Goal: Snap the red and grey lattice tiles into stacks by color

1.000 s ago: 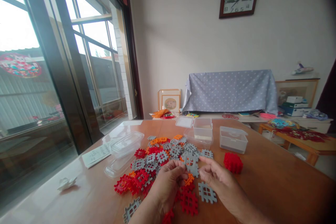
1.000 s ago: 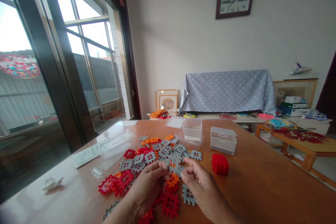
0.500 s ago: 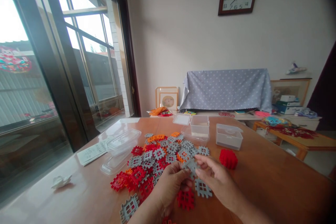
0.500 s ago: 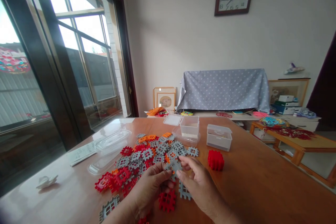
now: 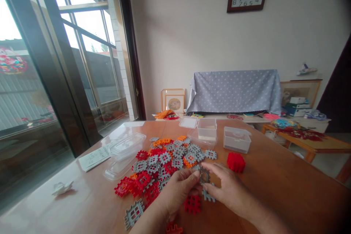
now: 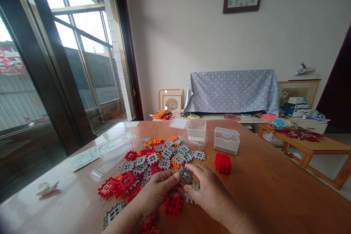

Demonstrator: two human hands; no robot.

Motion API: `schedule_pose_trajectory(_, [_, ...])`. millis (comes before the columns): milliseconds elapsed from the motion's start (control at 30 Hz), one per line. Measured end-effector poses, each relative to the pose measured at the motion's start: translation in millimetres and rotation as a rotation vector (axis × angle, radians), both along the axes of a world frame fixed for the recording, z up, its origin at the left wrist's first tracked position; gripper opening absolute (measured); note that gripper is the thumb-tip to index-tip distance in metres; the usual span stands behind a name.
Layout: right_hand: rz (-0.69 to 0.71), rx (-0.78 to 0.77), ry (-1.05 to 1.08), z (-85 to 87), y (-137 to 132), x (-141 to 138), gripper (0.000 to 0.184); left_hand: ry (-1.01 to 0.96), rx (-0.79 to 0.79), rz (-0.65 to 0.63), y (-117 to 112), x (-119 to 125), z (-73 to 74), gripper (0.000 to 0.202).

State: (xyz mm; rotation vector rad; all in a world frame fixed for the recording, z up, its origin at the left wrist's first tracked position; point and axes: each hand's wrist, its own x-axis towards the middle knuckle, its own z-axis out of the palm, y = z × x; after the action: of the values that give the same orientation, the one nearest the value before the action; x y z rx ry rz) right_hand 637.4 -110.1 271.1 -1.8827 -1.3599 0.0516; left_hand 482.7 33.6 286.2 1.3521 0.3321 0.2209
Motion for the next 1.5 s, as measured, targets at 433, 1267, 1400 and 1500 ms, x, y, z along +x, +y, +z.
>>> schedule_pose_trajectory(433, [0.067,-0.329,-0.001,13.5,-16.2,3.5,0.042,0.101,0.662,0.272,52.1,-22.1,10.2,0.034])
schedule_pose_trajectory(1267, [0.062,-0.171,0.01,-6.8,-6.9,11.7,0.034,0.44,1.312,0.093,52.0,-53.4,20.0,0.026])
schedule_pose_trajectory(1400, [0.057,-0.14,0.009,-9.9,-5.3,13.1,0.034,0.375,1.237,0.177,57.7,-50.7,20.9,0.009])
schedule_pose_trajectory(1500, [0.033,-0.086,0.0,-10.3,-3.6,12.7,0.034,0.268,1.156,0.313,58.7,-45.6,21.9,0.015])
